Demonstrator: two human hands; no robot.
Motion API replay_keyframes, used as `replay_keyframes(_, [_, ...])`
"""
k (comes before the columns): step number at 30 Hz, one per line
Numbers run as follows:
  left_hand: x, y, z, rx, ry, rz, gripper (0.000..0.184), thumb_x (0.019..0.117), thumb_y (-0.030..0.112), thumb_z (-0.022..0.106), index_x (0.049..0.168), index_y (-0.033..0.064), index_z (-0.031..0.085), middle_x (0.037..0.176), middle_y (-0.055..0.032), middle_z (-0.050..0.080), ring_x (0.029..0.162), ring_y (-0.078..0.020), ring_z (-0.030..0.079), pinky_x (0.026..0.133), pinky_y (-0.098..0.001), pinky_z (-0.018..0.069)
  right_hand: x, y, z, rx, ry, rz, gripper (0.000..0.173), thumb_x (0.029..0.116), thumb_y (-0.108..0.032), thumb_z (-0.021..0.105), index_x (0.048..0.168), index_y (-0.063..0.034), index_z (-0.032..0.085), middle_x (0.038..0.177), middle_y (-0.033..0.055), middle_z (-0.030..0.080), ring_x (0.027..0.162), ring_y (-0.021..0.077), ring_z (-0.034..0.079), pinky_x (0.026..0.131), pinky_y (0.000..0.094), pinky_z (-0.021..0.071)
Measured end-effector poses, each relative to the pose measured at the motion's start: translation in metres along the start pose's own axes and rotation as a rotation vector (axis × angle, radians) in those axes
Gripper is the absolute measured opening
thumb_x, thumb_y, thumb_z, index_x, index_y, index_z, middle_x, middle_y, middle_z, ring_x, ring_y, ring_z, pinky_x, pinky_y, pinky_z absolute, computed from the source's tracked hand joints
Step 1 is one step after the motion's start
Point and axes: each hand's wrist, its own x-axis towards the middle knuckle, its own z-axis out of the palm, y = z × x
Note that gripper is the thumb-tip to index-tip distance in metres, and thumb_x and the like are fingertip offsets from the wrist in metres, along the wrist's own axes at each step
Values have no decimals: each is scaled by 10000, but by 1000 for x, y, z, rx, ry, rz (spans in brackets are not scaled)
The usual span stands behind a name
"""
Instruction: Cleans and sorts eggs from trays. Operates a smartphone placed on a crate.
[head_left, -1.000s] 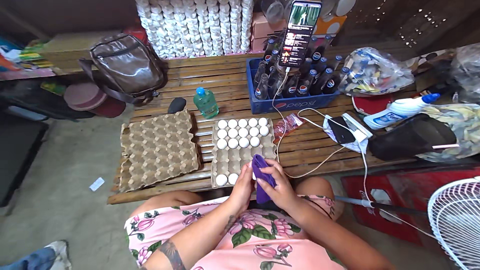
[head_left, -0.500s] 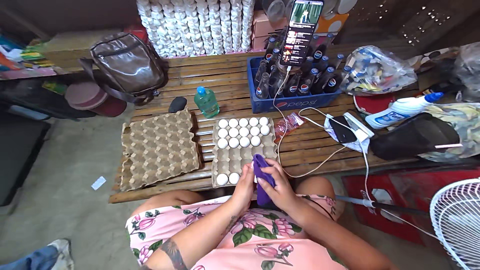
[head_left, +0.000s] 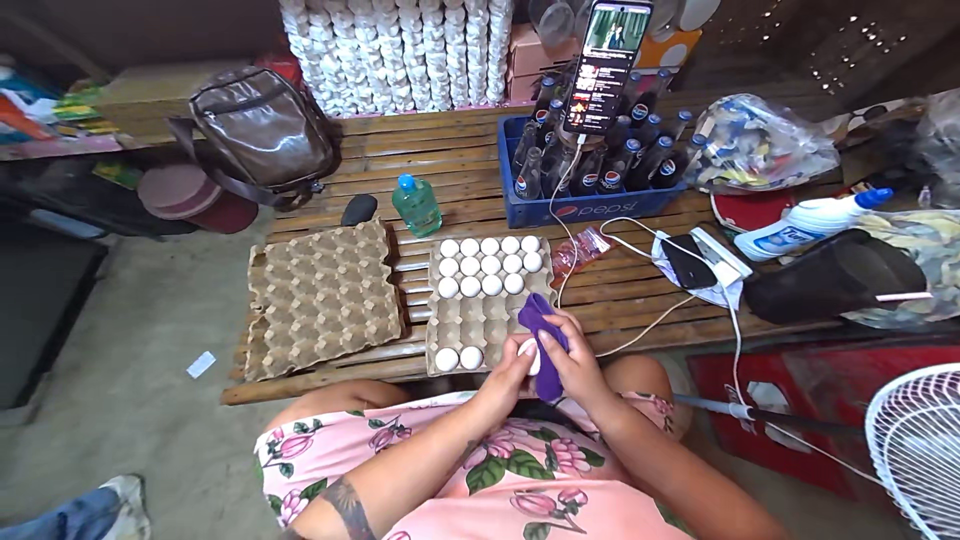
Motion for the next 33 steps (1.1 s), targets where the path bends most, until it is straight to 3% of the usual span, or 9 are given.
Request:
replay_keyframes(5, [1,-1,2,-16,38,-18,458,1067,371,376,1394,53,339,1048,-44,634,858,-107,668,756,-296,581,-5,7,3,-25,14,-60,456,999,-274,584,1300,65,536,1344,224,548,1304,215,517,1104,360,441])
replay_keyframes(8, [6,-4,-1,-153,209,-37,471,1093,382,278,1408,50,391,1144,-104,642,1009,-181,666,859,-368,576,-18,3,12,-189,-75,-161,491,976,-352,613,1294,19,567,1414,260,511,1348,289,499,1104,433,447])
replay_keyframes(15, [4,-3,-3,-109,231,-125,564,1112,412,134,1475,67,391,1234,-129,651,1100,-199,665,927,-394,566,-12,1,10,-202,-130,-163,363,981,-237,604,1286,-42,631,1475,243,464,1374,282,477,1104,413,455])
replay_keyframes(18, [2,-5,-3,11,100,-119,583,1088,456,195,1466,42,357,1173,-115,640,993,-170,668,854,-366,570,-3,-3,3,-97,-76,-34,391,995,-249,566,1300,-14,639,1460,225,482,1369,258,468,1113,395,435])
replay_keyframes(21, [3,-6,-2,68,32,-53,412,1077,438,289,1241,90,436,864,13,584,695,-60,568,640,-240,499,4,-9,-3,46,-44,129,417,1003,-211,526,1355,6,582,1411,190,519,1326,198,496,1100,342,435])
replay_keyframes(23, [2,-4,-2,49,18,-25,356,1076,410,306,1201,105,439,814,36,552,658,-48,536,615,-222,477,4,-11,-3,152,-39,191,432,1017,-182,497,1403,12,503,1380,155,545,1249,142,562,1047,304,490])
replay_keyframes(26, [2,-3,-2,-43,96,3,434,1081,419,279,1294,74,432,928,-15,621,781,-90,623,717,-275,546,-6,-8,5,168,-49,126,446,1031,-199,495,1387,65,438,1309,152,563,1166,115,603,992,290,530])
replay_keyframes(28, [2,-2,-5,-120,157,16,523,1095,424,244,1402,28,396,1113,-94,652,989,-158,669,859,-344,576,-14,1,12,91,-71,-5,551,1005,-296,581,1387,81,459,1375,203,537,1272,164,549,1065,340,484])
replay_keyframes(33, [2,-5,-6,-50,157,-5,574,1090,457,225,1440,21,355,1250,-126,605,1117,-165,636,936,-360,557,-14,4,13,-58,-84,-142,560,964,-332,650,1381,26,544,1453,239,496,1381,239,470,1135,393,422])
